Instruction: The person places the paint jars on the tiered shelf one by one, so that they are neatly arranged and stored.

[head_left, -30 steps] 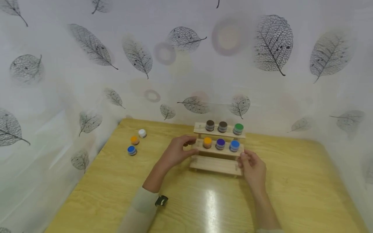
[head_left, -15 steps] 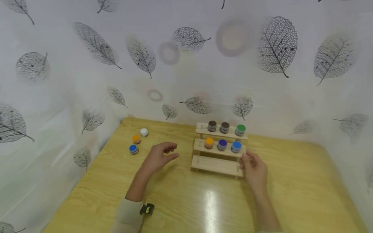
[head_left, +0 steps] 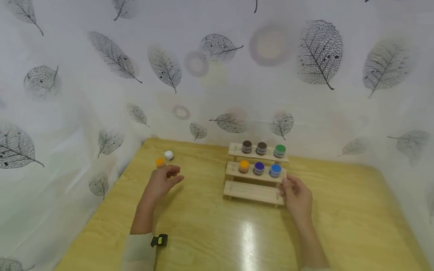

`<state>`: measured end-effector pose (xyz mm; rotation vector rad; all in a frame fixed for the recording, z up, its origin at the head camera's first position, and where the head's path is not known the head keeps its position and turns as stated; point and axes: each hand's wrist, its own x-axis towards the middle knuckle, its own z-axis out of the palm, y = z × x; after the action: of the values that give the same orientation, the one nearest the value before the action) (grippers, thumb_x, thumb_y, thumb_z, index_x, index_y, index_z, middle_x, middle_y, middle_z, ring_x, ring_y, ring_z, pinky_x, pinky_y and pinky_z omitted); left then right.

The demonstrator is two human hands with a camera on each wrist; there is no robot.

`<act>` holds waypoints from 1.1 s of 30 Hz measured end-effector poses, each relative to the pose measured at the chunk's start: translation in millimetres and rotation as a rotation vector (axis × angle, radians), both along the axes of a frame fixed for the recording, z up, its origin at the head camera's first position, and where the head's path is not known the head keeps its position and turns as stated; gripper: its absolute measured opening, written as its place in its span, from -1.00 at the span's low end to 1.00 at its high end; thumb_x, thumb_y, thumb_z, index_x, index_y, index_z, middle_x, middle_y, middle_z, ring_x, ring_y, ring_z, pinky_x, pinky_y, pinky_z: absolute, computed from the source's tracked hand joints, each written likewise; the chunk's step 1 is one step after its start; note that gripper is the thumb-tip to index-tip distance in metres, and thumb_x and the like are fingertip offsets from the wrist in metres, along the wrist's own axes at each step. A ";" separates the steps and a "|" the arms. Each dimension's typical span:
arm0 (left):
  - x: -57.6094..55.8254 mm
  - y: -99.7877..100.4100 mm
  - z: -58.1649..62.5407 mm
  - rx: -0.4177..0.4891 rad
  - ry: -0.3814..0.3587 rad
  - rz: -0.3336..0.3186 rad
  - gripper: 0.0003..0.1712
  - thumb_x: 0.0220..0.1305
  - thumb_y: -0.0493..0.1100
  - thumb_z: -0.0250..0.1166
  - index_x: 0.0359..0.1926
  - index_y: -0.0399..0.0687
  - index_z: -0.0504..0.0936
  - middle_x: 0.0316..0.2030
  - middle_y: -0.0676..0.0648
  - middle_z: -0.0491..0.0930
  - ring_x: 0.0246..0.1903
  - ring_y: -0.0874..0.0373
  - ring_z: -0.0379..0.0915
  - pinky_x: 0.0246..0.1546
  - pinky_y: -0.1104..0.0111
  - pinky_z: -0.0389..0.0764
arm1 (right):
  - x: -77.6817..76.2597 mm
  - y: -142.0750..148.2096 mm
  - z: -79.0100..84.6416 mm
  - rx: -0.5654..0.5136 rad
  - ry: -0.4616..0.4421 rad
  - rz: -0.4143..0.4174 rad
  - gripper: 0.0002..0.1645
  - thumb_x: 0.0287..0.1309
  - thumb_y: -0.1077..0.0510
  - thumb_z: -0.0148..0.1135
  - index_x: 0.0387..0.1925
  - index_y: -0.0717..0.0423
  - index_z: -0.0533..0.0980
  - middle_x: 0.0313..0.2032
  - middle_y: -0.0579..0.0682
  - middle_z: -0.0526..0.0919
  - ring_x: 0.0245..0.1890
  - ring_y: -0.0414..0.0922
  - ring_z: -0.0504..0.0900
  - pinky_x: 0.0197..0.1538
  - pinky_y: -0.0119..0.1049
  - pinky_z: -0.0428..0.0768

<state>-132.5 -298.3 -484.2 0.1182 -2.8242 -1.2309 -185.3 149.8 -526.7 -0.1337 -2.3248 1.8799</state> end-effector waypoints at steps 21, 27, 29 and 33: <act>30.8 -95.6 -10.3 0.209 -0.053 0.160 -0.25 0.54 -0.10 0.33 0.57 -0.26 0.27 0.48 -0.32 0.36 0.45 -0.26 0.31 0.18 0.37 0.59 | 1.4 2.1 -0.1 0.028 -0.011 -0.015 -0.55 0.54 -0.02 0.24 0.20 0.24 0.60 -0.27 0.06 0.80 -0.42 -0.30 0.72 -0.42 -0.47 0.68; 20.5 -94.6 -25.0 0.254 -0.094 0.186 -0.24 0.55 -0.15 0.30 0.58 -0.32 0.22 0.49 -0.38 0.32 0.47 -0.29 0.26 0.33 0.25 0.48 | 1.6 0.2 0.8 0.029 -0.014 -0.017 -0.55 0.54 -0.02 0.25 0.20 0.24 0.61 -0.25 0.08 0.81 -0.42 -0.30 0.72 -0.40 -0.47 0.70; 18.6 -93.1 -27.6 0.255 -0.102 0.196 -0.25 0.54 -0.15 0.31 0.57 -0.34 0.23 0.48 -0.40 0.33 0.47 -0.30 0.26 0.43 0.05 0.40 | 1.4 -0.5 0.8 0.029 -0.013 -0.015 -0.55 0.54 -0.02 0.25 0.20 0.24 0.61 -0.25 0.08 0.81 -0.42 -0.30 0.72 -0.40 -0.47 0.70; 16.3 -88.7 -29.5 0.251 -0.103 0.202 -0.28 0.53 -0.14 0.33 0.53 -0.35 0.30 0.45 -0.42 0.35 0.47 -0.32 0.24 0.50 -0.12 0.28 | 1.2 -1.3 0.4 0.031 -0.011 -0.011 -0.55 0.54 -0.02 0.25 0.20 0.24 0.61 -0.26 0.08 0.81 -0.43 -0.29 0.72 -0.41 -0.47 0.69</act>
<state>-116.2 -387.0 -513.7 0.4787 -2.6426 -1.5621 -184.1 148.5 -526.3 -0.1534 -2.3541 1.8415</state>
